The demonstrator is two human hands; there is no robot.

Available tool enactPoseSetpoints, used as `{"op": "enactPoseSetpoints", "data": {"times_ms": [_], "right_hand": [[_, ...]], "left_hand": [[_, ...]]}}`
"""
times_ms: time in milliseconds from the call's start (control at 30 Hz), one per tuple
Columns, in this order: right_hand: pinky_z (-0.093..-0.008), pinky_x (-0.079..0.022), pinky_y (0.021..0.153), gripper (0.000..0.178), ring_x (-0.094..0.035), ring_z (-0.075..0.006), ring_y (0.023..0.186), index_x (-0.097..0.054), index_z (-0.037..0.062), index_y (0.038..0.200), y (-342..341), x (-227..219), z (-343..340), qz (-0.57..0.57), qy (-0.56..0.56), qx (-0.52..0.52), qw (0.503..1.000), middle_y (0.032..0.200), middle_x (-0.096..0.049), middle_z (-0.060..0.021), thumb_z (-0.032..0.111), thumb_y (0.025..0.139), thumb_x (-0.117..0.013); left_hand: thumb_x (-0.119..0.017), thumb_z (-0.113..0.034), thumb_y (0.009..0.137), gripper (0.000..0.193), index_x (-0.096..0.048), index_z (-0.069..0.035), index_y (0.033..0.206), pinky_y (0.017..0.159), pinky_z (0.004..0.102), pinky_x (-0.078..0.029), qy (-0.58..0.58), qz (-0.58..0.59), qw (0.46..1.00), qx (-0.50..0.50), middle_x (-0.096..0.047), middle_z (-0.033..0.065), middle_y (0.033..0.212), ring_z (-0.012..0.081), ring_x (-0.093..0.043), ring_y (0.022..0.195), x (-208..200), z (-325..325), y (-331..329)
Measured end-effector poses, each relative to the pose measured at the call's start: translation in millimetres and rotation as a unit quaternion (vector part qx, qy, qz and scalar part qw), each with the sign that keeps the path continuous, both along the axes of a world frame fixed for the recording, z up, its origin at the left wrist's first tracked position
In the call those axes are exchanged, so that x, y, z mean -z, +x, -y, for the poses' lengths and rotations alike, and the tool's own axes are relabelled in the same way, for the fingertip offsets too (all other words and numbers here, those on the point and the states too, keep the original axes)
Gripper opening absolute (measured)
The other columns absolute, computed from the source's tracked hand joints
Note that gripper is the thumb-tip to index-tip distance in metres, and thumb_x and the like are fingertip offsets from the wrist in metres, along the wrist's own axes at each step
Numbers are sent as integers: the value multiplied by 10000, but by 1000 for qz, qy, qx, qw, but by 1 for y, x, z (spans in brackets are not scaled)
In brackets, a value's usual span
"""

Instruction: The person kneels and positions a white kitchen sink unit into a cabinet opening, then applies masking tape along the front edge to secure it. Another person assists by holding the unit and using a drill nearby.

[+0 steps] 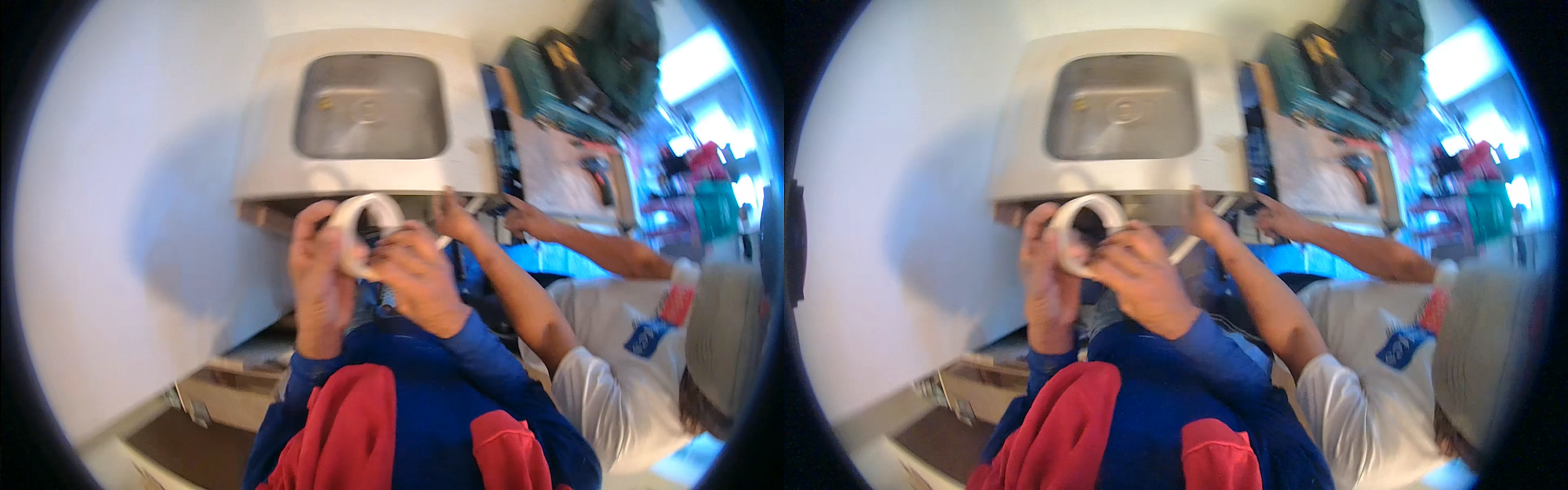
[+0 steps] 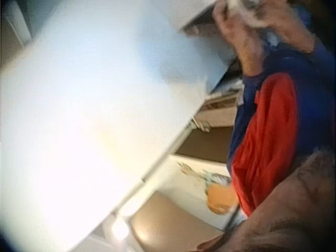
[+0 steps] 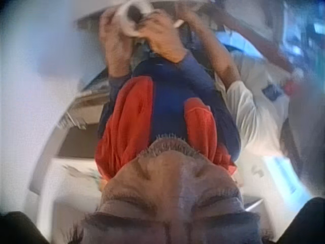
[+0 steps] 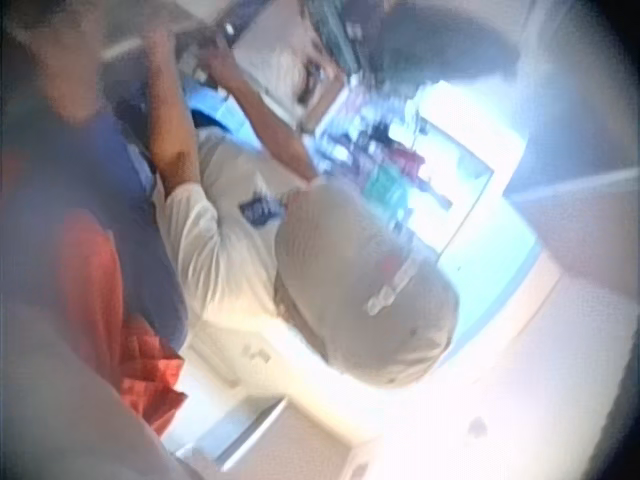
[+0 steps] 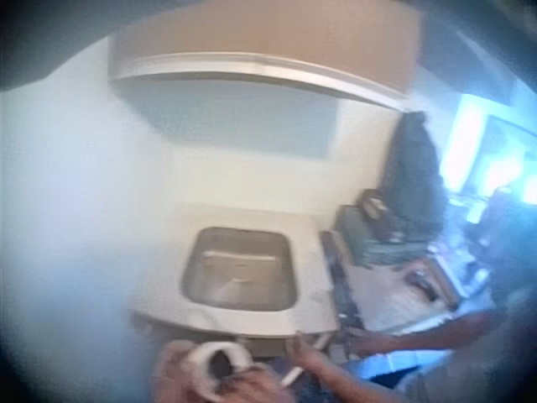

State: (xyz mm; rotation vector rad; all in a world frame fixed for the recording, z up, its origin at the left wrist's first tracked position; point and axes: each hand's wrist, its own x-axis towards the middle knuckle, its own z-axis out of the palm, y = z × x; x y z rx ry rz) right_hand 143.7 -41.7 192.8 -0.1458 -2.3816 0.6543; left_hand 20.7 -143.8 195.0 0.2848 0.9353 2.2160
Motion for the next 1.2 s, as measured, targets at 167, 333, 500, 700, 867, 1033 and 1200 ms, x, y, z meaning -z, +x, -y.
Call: {"op": "enactPoseSetpoints", "data": {"times_ms": [167, 333, 500, 700, 867, 1033, 1200], "right_hand": [[-513, -429, 1130, 250, -573, -275, 1104, -671, 105, 1022, 3, 1, 4, 19, 28, -29, 999, 977, -588, -54, 48, 779, -667], [-468, -473, 1023, 233, -583, -284, 1099, -665, 86, 1014, 19, 4, 0, 59, -48, -26, 997, 964, -607, -88, 78, 788, -723], [-335, -531, 872, 246, -670, -171, 936, -675, 22, 1125, 38, -2, -5, -8, -474, 1, 881, 1002, -729, -78, 220, 984, -710], [-303, -537, 899, 451, -682, -170, 1038, -579, -25, 1368, 43, -19, -14, -144, -688, -102, 703, 1183, -724, -133, 322, 1081, -591], [-322, -552, 929, 468, -671, -204, 1145, -529, -27, 1441, 41, -31, -19, -123, -683, -97, 714, 1266, -691, -142, 278, 1088, -571], [-302, -560, 934, 455, -662, -191, 1174, -504, -22, 1463, 25, -31, -38, -173, -743, -108, 638, 1323, -654, -125, 225, 1087, -569], [-302, -546, 928, 454, -666, -192, 1134, -515, -21, 1447, 13, -29, -57, -153, -754, -122, 627, 1282, -666, -116, 203, 1064, -607]], "left_hand": [[-583, -263, 1086, 295, -602, -37, 1275, 574, 248, -425, -50, 36, 993, 105, -585, -2, 802, 75, -519, 660, 6, 7, -27], [-600, -356, 1081, 348, -627, -43, 1229, 565, 237, -420, -164, -94, 975, 117, -604, -23, 751, 60, -515, 634, 19, -12, -38], [-587, -460, 1064, 588, -520, -38, 1468, 973, 332, -533, -96, -295, 944, 114, -640, 132, 1362, 190, -642, 1158, 15, -17, -27], [-583, -111, 1064, 234, -701, -7, 1238, 767, 254, -498, -203, -349, 912, 73, -687, 46, 953, 93, -606, 850, 19, -48, 5], [-537, -111, 1087, 211, -678, 21, 1172, 820, 254, -505, -162, -266, 949, 46, -694, 65, 994, 102, -629, 899, 16, -49, 19], [-621, -119, 1036, 195, -686, 5, 1171, 883, 332, -505, -52, -421, 904, 51, -690, 119, 1107, 205, -647, 995, 2, -28, 8], [-734, -127, 968, 260, -691, 12, 1184, 864, 336, -520, -81, -414, 902, 90, -694, 121, 1059, 215, -659, 945, -9, -29, 2]]}}
